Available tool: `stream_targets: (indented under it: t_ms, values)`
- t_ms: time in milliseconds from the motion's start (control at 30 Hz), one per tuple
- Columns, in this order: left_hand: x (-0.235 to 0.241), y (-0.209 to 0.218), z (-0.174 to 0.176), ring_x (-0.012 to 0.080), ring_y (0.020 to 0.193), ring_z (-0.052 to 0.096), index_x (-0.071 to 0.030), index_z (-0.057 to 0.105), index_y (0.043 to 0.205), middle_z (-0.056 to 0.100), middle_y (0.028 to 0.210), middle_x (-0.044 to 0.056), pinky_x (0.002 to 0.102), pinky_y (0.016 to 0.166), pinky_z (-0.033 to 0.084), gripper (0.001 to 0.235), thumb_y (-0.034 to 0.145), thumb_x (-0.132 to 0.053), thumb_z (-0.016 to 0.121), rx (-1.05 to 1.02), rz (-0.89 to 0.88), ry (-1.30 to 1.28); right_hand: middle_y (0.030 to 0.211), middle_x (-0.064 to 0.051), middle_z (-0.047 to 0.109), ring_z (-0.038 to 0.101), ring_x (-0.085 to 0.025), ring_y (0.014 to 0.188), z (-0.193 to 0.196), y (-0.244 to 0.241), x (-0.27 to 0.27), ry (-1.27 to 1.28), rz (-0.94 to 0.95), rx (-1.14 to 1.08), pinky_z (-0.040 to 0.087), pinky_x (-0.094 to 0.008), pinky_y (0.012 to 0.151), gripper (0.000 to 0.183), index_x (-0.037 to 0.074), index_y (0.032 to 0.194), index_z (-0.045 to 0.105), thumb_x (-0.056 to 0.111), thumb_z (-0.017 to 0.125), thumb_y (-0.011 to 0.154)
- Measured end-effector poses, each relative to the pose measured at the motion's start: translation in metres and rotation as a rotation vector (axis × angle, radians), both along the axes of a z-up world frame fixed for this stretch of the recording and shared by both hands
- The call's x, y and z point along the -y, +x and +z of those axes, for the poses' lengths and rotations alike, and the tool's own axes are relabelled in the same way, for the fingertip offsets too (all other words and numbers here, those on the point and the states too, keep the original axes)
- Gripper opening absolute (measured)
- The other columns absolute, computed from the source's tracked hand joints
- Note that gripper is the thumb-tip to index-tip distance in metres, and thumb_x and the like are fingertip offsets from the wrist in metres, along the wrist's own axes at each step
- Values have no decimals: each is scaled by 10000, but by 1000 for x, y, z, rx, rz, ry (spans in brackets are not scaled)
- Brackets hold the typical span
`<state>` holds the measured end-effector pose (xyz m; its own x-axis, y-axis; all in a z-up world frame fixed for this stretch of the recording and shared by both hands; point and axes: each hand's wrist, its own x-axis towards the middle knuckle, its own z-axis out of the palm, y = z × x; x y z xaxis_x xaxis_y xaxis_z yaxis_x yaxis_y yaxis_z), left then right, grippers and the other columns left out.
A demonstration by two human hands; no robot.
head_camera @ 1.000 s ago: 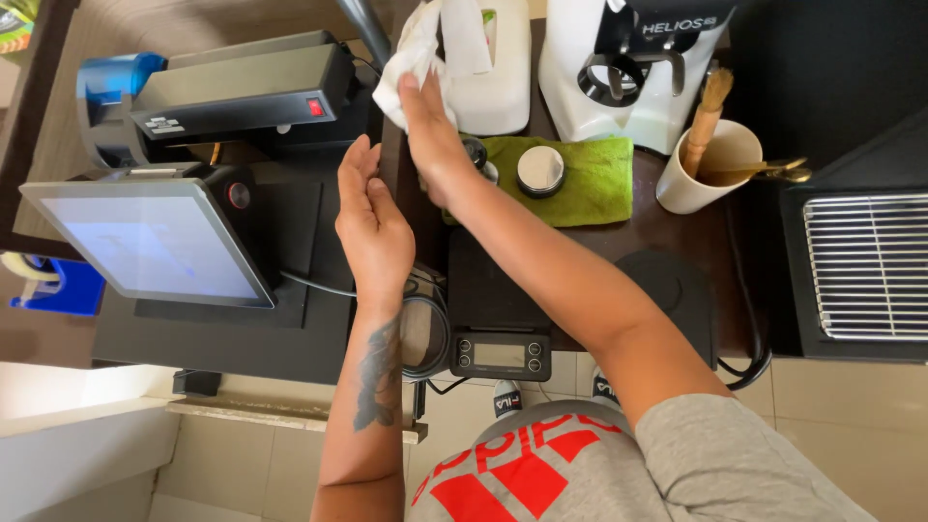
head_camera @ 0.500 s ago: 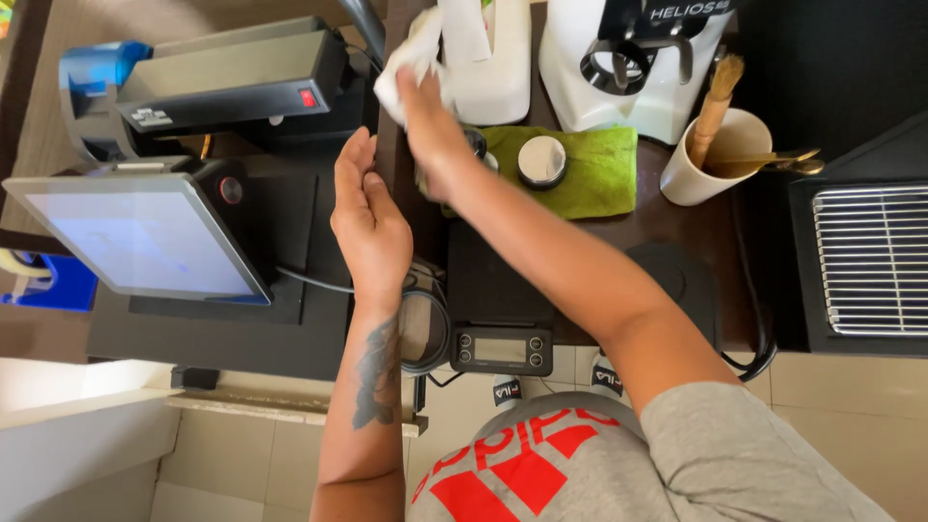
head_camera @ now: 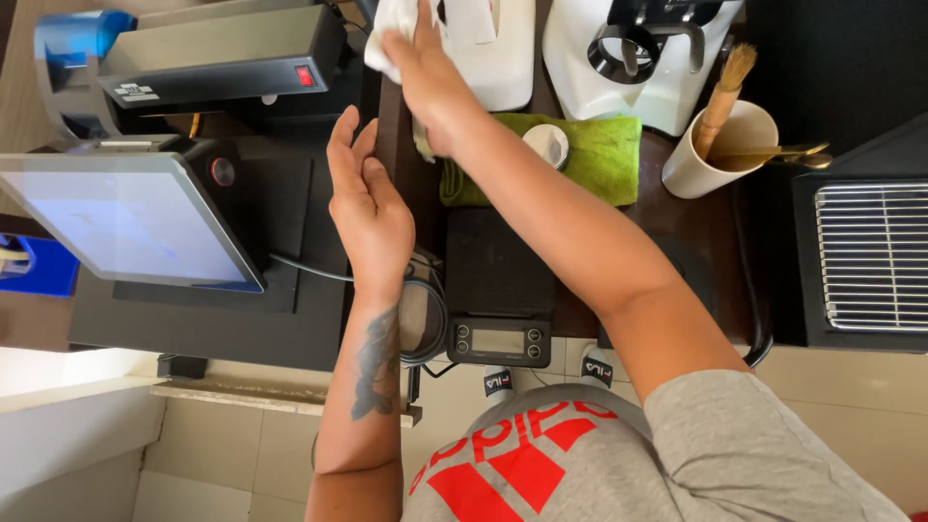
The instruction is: Wiping and cleaning coffee preparation equipment and the surrounding workstation area.
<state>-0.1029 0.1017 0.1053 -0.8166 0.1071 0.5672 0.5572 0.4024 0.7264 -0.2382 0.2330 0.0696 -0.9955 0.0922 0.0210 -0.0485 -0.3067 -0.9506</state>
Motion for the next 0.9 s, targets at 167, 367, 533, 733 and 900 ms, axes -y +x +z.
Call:
stream_targets:
  t_ms: [167,367,533,733,900]
  values:
    - [-1,-1,0,232,1184,731,-71,388,1572,713,1385,198,292,1005,553,447,1133,14,403,25,6,24,1726,-207,139,157,-335,1587,-17,43,20,11,-62,-125,201,-450,1245,852,174,1681,-12,498,467,1056]
    - [0,-1,-3,221,1149,721,-75,380,1570,715,1383,183,293,1013,548,417,1160,-1,388,49,-32,86,1563,-137,417,393,-200,1420,-42,180,50,-306,73,-145,328,-367,1205,600,-1,1615,295,328,445,1136]
    - [3,35,0,312,1199,615,-49,430,1519,620,1431,192,338,1033,491,384,1140,5,462,-130,132,-66,1226,-91,663,617,-165,1087,-35,231,-15,-358,153,-49,522,-357,985,405,-20,1469,533,172,491,1115]
    - [12,113,-11,372,1311,556,-7,688,1132,608,1337,184,435,1130,482,154,999,71,684,-300,43,-375,1211,-90,699,668,-243,1065,-28,242,-54,338,23,-75,548,-393,955,381,50,1464,550,185,503,1110]
    - [13,122,-37,418,1259,576,40,644,1227,621,1303,250,465,1094,479,262,966,55,637,-212,-57,-447,1536,-124,499,376,-486,1416,-66,231,-17,1467,93,-419,278,-673,1087,569,157,1395,572,259,691,848]
